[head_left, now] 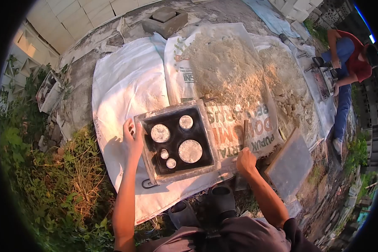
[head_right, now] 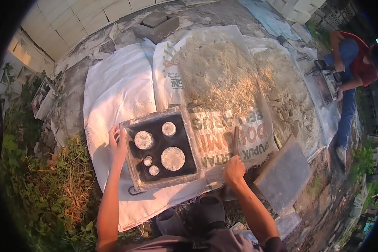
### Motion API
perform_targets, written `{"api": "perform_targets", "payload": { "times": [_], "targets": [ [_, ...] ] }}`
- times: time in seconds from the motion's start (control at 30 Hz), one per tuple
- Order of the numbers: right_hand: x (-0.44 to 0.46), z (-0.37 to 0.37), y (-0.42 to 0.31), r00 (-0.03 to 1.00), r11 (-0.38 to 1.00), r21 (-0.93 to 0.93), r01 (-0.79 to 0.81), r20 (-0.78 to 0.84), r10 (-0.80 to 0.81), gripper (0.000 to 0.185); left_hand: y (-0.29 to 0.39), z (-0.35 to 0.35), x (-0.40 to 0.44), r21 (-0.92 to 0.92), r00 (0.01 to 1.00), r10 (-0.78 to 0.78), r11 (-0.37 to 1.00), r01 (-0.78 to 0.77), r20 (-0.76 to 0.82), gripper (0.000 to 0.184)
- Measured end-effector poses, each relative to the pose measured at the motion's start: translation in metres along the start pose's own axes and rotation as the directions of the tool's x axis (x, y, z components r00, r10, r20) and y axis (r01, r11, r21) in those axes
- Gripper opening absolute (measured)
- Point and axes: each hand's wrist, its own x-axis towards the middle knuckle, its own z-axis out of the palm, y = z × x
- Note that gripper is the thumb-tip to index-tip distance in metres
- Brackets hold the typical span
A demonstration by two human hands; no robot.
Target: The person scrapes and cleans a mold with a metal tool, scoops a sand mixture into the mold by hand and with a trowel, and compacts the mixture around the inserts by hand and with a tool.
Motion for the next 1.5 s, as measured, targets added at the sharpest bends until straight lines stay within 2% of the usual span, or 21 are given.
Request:
{"api": "perform_targets", "payload": {
  "times": [0.03,0.1,0.17,0.23,0.3,0.33,0.47,0.57,0.6,0.77,0.83,0.9,0.93,1.0,1.03,1.1,1.13,1.3,1.37,1.4,1.5],
  "targets": [
    [0.010,-0.012,-0.011,1.000,1.000,-0.006,0.009,0.002,-0.009,0.051,0.000,-0.007,-0.018,-0.176,0.972,-0.195,0.960,0.217,0.135,0.046],
    [0.032,-0.051,-0.050,0.878,0.883,0.157,0.442,-0.275,-0.391,0.041,-0.027,-0.008,-0.051,0.086,0.941,-0.313,0.949,0.304,0.129,0.057],
    [0.055,-0.078,-0.090,0.780,0.782,0.239,0.576,-0.448,-0.437,0.035,-0.054,0.003,-0.067,0.120,0.952,-0.280,0.957,0.265,0.124,0.062],
    [0.085,-0.090,-0.122,0.534,0.597,0.095,0.797,-0.573,-0.622,0.031,-0.040,0.006,-0.060,0.155,0.962,-0.248,0.961,0.230,0.112,0.068],
    [0.110,-0.082,-0.138,0.507,0.554,0.088,0.828,-0.538,-0.673,0.029,0.025,-0.007,-0.040,-0.057,0.851,-0.460,0.871,0.488,0.252,0.071],
    [0.117,-0.078,-0.143,0.484,0.517,0.085,0.852,-0.505,-0.714,0.026,0.029,-0.006,-0.037,-0.080,0.842,-0.476,0.857,0.509,0.254,0.070],
    [0.128,-0.077,-0.149,0.590,0.563,0.196,0.803,-0.395,-0.704,0.017,0.017,-0.004,-0.035,-0.113,0.860,-0.456,0.865,0.489,0.229,0.068],
    [0.140,-0.083,-0.151,0.591,0.553,0.208,0.807,-0.264,-0.762,0.015,0.013,-0.004,-0.033,-0.138,0.849,-0.469,0.850,0.509,0.243,0.066],
    [0.145,-0.083,-0.153,0.520,0.485,0.188,0.854,-0.301,-0.799,0.015,0.014,-0.003,-0.032,-0.145,0.846,-0.471,0.846,0.514,0.251,0.066],
    [0.140,-0.086,-0.172,0.567,0.561,0.080,0.824,-0.114,-0.816,0.020,0.002,-0.002,-0.038,-0.156,0.838,-0.504,0.829,0.538,0.210,0.061],
    [0.125,-0.075,-0.175,0.579,0.543,0.245,0.803,-0.534,-0.616,0.024,-0.006,-0.003,-0.042,-0.151,0.837,-0.524,0.824,0.545,0.158,0.058],
    [0.102,-0.071,-0.168,0.749,0.307,0.686,0.660,-0.565,-0.346,0.033,-0.008,-0.002,-0.047,-0.468,0.845,-0.468,0.705,0.533,0.259,0.054],
    [0.095,-0.074,-0.159,0.800,0.251,0.764,0.594,-0.531,-0.280,0.038,-0.010,-0.004,-0.052,-0.485,0.853,-0.454,0.703,0.520,0.257,0.051],
    [0.089,-0.071,-0.140,0.904,0.093,0.914,0.396,-0.370,-0.216,0.046,-0.030,-0.002,-0.066,-0.461,0.846,-0.486,0.712,0.529,0.219,0.049],
    [0.080,-0.071,-0.138,0.926,0.004,0.951,0.310,-0.301,-0.228,0.050,-0.035,0.001,-0.070,-0.359,0.890,-0.415,0.814,0.456,0.190,0.049],
    [0.057,-0.058,-0.149,0.913,-0.030,0.979,0.202,-0.199,-0.355,0.060,-0.031,0.001,-0.069,-0.191,0.935,-0.318,0.919,0.345,0.158,0.048],
    [0.051,-0.059,-0.154,0.913,-0.026,0.980,0.196,-0.192,-0.360,0.060,-0.016,0.001,-0.061,-0.213,0.928,-0.341,0.906,0.367,0.147,0.048],
    [0.039,-0.073,-0.171,0.883,0.521,0.779,0.348,-0.086,-0.461,0.060,0.011,-0.002,-0.052,-0.169,0.954,-0.268,0.943,0.288,0.132,0.044],
    [0.037,-0.066,-0.166,0.884,0.574,0.700,0.424,-0.185,-0.429,0.059,0.017,-0.003,-0.055,-0.079,0.907,-0.388,0.911,0.404,0.164,0.045],
    [0.034,-0.067,-0.166,0.885,0.596,0.680,0.427,-0.178,-0.431,0.060,0.016,-0.006,-0.054,-0.213,0.868,-0.436,0.848,0.485,0.239,0.052],
    [0.023,-0.073,-0.167,0.890,0.640,0.639,0.426,-0.169,-0.423,0.057,-0.014,-0.002,-0.066,-0.099,0.928,-0.325,0.933,0.346,0.183,0.043]
  ]
}}
